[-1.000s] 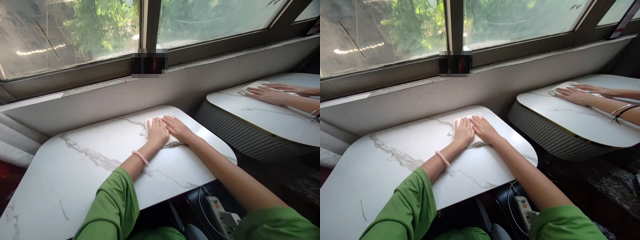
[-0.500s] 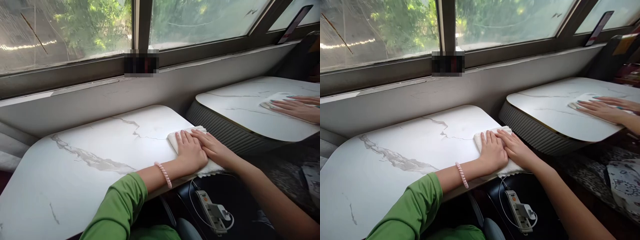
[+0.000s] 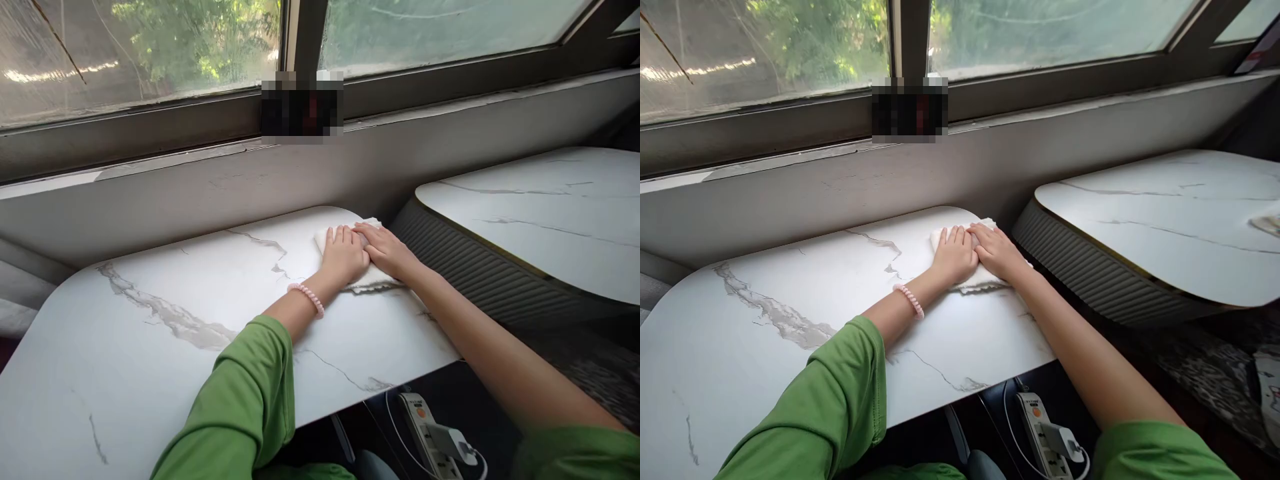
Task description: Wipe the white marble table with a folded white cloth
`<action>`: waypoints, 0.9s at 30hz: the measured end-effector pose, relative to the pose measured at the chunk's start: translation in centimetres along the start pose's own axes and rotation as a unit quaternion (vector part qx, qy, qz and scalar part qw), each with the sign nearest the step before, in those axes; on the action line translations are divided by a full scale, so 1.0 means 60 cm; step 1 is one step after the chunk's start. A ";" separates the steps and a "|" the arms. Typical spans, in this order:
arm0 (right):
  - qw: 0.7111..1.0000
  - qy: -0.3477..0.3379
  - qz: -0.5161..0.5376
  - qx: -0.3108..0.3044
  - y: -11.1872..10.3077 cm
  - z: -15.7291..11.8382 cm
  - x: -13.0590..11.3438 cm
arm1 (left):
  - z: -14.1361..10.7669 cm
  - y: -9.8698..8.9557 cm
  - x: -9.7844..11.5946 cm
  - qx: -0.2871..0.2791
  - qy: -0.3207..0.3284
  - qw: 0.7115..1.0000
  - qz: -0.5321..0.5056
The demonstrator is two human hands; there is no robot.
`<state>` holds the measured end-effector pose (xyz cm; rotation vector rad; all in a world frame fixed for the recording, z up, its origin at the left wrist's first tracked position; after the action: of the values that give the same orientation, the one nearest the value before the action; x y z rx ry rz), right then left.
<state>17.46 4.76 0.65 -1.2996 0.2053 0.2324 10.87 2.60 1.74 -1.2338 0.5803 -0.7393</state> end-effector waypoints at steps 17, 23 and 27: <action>1.000 0.009 0.029 0.004 0.038 0.159 -0.014 | 0.085 0.016 -0.134 0.016 -0.048 0.999 0.001; 0.998 -0.013 0.050 0.023 0.040 0.169 -0.009 | 0.089 0.015 -0.139 0.019 -0.056 0.998 -0.003; 0.999 -0.012 0.038 0.018 0.041 0.162 -0.006 | 0.090 0.023 -0.137 0.001 -0.052 0.999 -0.007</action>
<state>16.62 14.74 0.96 -1.2538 0.2385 0.3079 9.90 12.52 1.72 -1.2687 0.4857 -0.6836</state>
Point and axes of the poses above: each hand's wrist, its own z-axis towards the middle knuckle, its own y-axis out of the palm, x = y × z, the point moved 10 cm from there along z, towards the middle knuckle, and after that the axes turned 15 degrees about y, right-handed, at the moved point
